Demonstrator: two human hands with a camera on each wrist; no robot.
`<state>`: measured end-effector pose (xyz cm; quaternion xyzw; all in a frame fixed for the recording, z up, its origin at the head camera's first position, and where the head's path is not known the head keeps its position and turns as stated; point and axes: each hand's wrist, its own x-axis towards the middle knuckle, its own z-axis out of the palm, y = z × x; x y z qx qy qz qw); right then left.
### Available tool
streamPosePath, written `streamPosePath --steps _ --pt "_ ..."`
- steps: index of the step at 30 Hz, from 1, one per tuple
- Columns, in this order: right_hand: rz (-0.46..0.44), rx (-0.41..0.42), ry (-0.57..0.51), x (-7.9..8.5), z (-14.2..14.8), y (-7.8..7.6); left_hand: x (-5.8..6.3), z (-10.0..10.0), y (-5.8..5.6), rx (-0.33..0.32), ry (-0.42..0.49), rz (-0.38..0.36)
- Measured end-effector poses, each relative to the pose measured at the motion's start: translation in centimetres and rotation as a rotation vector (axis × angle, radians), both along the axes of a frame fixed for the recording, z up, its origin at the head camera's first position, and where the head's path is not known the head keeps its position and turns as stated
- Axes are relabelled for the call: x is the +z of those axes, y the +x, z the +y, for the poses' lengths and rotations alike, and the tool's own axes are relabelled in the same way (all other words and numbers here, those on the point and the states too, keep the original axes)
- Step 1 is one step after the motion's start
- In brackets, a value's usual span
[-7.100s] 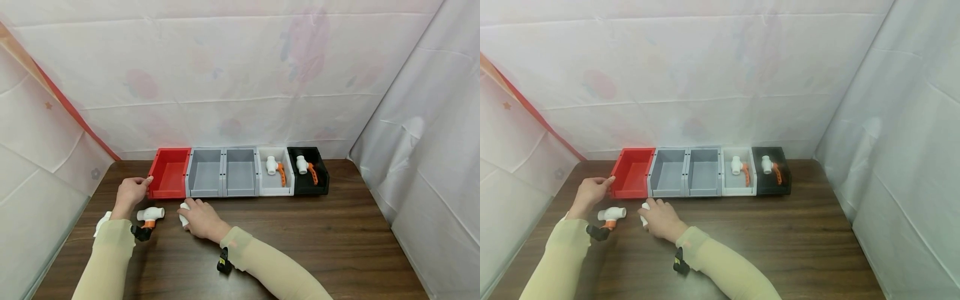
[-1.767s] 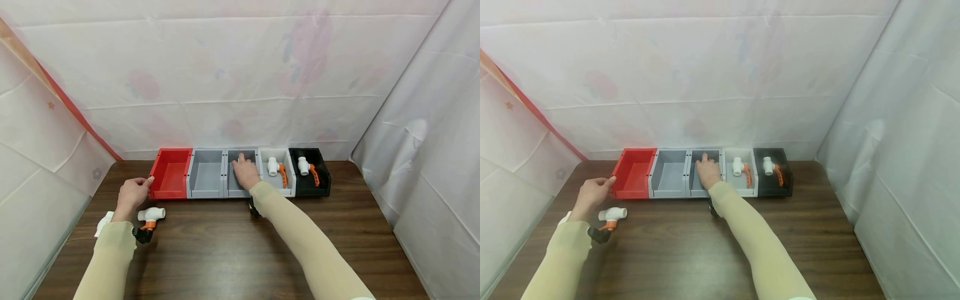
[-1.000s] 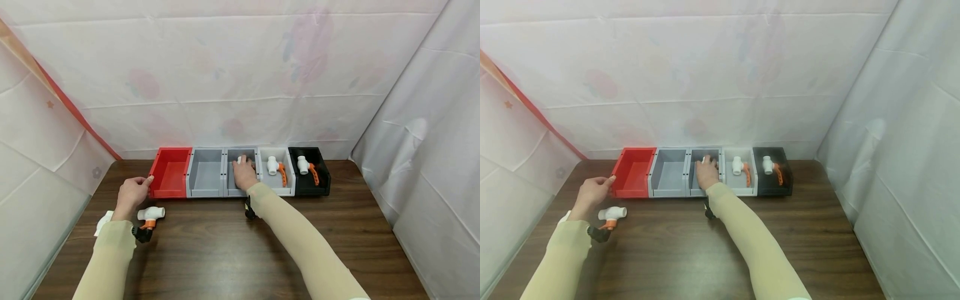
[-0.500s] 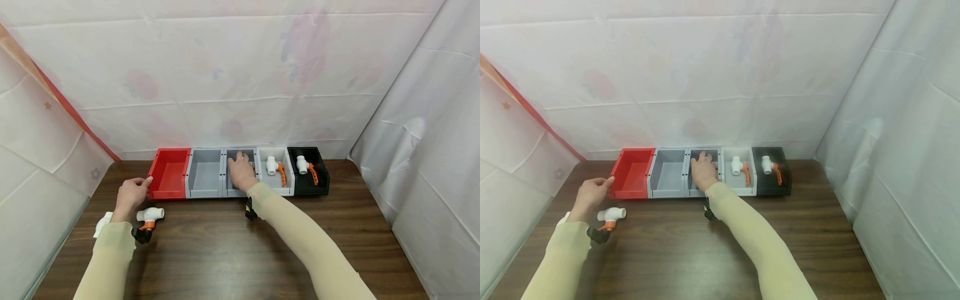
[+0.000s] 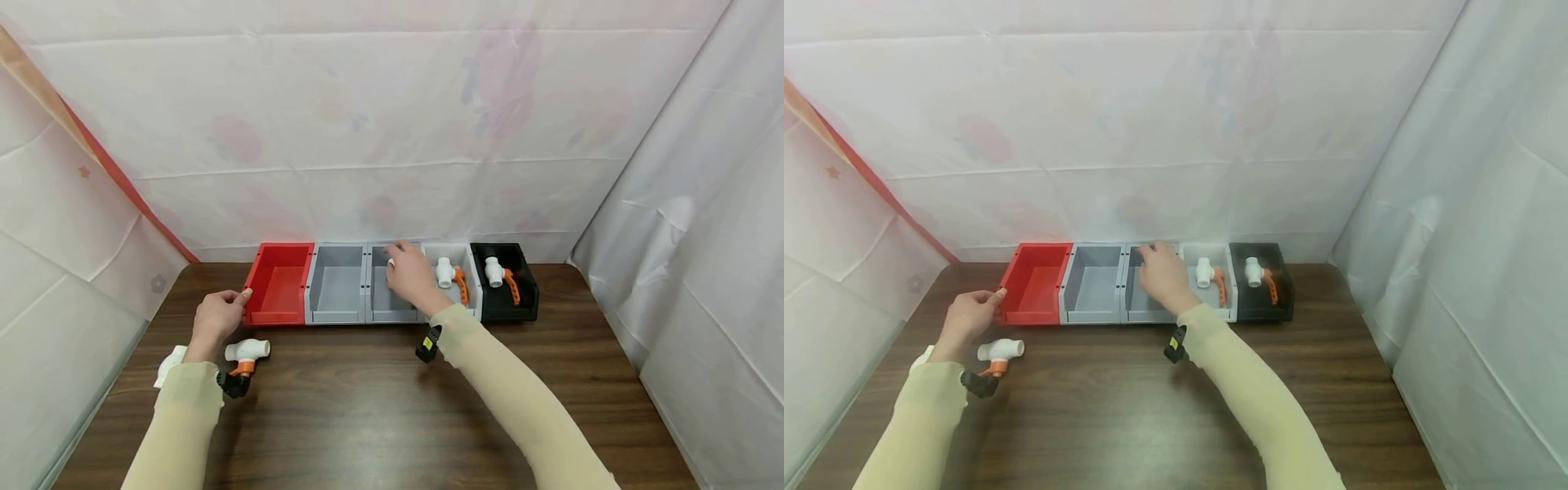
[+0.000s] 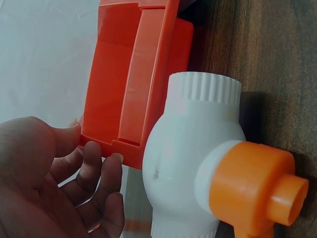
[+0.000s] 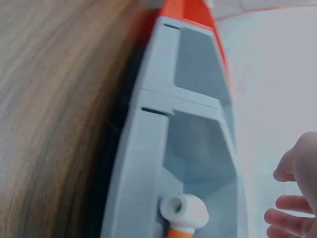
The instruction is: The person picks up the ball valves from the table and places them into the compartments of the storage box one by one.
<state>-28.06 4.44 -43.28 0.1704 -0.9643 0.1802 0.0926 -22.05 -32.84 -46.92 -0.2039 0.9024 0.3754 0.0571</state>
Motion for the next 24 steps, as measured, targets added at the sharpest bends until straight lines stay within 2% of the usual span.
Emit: streamPosePath --steps 7,15,19,24 --pt "0.011 -0.062 -0.120 0.9 3.8 0.2 -0.2 0.0 -0.1 0.004 -0.009 -0.008" --pt "0.055 -0.151 -0.173 1.3 8.2 0.7 0.1 0.2 -0.2 0.008 0.004 -0.013" --pt "0.071 -0.188 -0.206 1.3 10.9 1.1 -0.1 0.3 -0.1 0.004 0.011 -0.002" --pt "0.099 -0.249 -0.234 0.5 15.2 1.4 -0.3 0.3 0.1 -0.001 0.016 -0.002"
